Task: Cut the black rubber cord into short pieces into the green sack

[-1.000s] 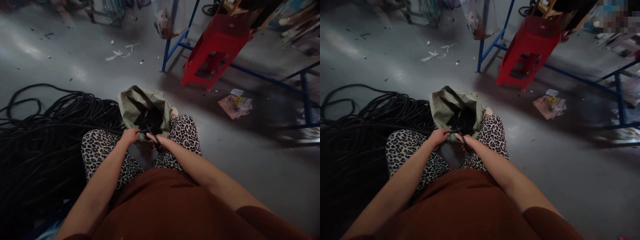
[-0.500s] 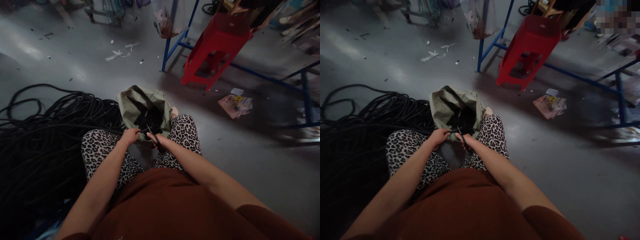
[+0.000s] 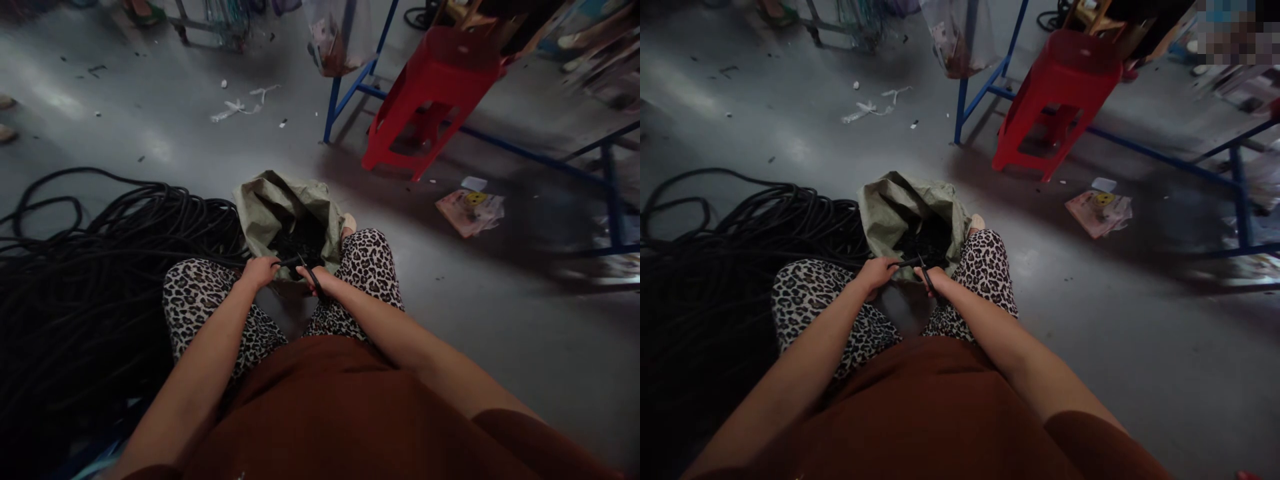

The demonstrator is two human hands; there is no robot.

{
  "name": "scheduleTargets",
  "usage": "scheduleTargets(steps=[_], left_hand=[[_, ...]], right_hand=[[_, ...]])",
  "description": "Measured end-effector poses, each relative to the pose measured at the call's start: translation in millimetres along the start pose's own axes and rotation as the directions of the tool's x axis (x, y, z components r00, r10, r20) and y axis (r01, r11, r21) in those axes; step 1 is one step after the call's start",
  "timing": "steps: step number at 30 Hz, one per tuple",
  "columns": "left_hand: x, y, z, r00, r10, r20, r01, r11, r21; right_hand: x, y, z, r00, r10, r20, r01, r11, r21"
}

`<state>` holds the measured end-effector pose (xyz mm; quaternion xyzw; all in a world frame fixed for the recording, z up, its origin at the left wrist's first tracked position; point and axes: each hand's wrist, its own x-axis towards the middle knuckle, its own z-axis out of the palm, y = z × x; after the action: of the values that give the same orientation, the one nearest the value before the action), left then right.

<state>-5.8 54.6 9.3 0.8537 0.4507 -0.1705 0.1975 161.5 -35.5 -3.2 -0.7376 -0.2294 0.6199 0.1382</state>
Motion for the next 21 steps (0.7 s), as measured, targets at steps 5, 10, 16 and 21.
scheduleTargets(steps=[5, 10, 16, 21], left_hand=[[0.2, 2.2, -1.1, 0.999, -0.018, 0.039, 0.016, 0.999, 0.042], [0.1, 2.5, -1.4, 0.996, -0.032, 0.078, 0.026, 0.997, 0.075], [-0.1, 2.6, -0.2, 0.995, -0.042, 0.088, 0.034, 0.995, 0.090], [-0.7, 1.5, -0.5, 0.996, -0.056, 0.068, 0.053, 0.997, 0.055]], right_hand=[[-6.2, -3.6, -1.3, 0.999, 0.030, -0.016, -0.031, 0.998, -0.057], [-13.1, -6.6, -2.2, 1.000, 0.026, -0.012, -0.027, 0.996, -0.085], [-14.6, -5.8, -1.9, 0.999, 0.031, -0.015, -0.032, 0.990, -0.138], [-7.8, -2.1, -2.0, 1.000, 0.013, -0.017, -0.015, 0.990, -0.142]])
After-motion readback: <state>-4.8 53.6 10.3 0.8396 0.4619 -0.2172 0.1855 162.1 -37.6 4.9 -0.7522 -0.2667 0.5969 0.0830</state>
